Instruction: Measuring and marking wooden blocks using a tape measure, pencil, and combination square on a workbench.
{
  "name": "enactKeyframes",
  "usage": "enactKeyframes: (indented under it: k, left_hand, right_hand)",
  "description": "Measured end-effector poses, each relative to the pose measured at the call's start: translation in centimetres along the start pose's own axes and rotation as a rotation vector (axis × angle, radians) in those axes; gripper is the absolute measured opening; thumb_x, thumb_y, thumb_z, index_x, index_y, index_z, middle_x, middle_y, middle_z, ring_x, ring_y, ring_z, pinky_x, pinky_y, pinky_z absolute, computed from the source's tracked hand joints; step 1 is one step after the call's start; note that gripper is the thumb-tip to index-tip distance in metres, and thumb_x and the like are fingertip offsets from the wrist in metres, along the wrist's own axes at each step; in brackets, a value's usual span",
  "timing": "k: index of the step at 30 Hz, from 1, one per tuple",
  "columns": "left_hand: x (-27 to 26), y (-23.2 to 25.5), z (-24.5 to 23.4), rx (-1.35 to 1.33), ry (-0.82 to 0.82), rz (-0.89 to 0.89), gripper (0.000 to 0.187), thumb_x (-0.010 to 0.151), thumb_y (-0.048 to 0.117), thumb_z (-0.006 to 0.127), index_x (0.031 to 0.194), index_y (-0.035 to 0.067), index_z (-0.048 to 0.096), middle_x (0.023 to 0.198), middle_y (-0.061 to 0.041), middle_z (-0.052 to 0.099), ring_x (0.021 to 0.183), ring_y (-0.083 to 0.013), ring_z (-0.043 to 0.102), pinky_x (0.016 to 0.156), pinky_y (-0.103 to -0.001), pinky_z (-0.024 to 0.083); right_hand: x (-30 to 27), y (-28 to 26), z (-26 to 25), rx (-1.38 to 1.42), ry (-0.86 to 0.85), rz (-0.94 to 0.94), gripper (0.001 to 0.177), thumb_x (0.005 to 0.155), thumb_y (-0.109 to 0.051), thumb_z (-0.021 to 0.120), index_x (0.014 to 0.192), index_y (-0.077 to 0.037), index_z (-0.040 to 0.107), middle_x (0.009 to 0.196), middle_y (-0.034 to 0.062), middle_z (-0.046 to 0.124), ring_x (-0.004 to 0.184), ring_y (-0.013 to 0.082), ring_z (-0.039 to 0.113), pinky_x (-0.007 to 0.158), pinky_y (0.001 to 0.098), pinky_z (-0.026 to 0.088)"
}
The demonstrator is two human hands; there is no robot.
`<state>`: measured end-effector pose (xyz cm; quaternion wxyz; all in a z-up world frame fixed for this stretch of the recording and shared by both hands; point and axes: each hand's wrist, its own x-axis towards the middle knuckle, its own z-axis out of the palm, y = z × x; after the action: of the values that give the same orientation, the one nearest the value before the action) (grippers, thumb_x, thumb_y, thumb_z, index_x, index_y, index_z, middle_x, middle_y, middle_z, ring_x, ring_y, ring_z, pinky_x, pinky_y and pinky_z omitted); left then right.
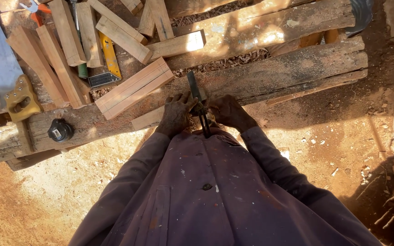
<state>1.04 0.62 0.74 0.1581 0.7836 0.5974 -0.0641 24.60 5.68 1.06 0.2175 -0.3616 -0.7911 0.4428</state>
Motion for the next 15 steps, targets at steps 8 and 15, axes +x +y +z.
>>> enactKeyframes:
  k: [8, 15]
  left_hand:
    - [-0.6, 0.3, 0.4, -0.067, 0.149, -0.006, 0.051, 0.079, 0.025, 0.086, 0.128, 0.020, 0.072, 0.147, -0.018, 0.056, 0.132, -0.0397, 0.058, 0.107, -0.054, 0.045]
    - [-0.6, 0.6, -0.1, 0.013, 0.237, 0.024, 0.048, 0.074, 0.028, 0.089, 0.118, 0.015, 0.075, 0.138, -0.017, 0.063, 0.123, -0.0386, 0.065, 0.100, -0.051, 0.053]
  right_hand:
    - [-2.3, -2.7, -1.6, 0.249, 0.155, 0.278, 0.024, 0.101, -0.017, 0.059, 0.079, -0.008, 0.064, 0.052, 0.0111, 0.067, 0.051, 0.0222, 0.071, 0.057, 0.0308, 0.057]
    - [-3.3, -0.6, 2.9, 0.448, 0.171, 0.380, 0.017, 0.100, -0.010, 0.053, 0.097, 0.000, 0.067, 0.060, 0.0138, 0.064, 0.060, 0.0240, 0.068, 0.063, 0.0366, 0.056]
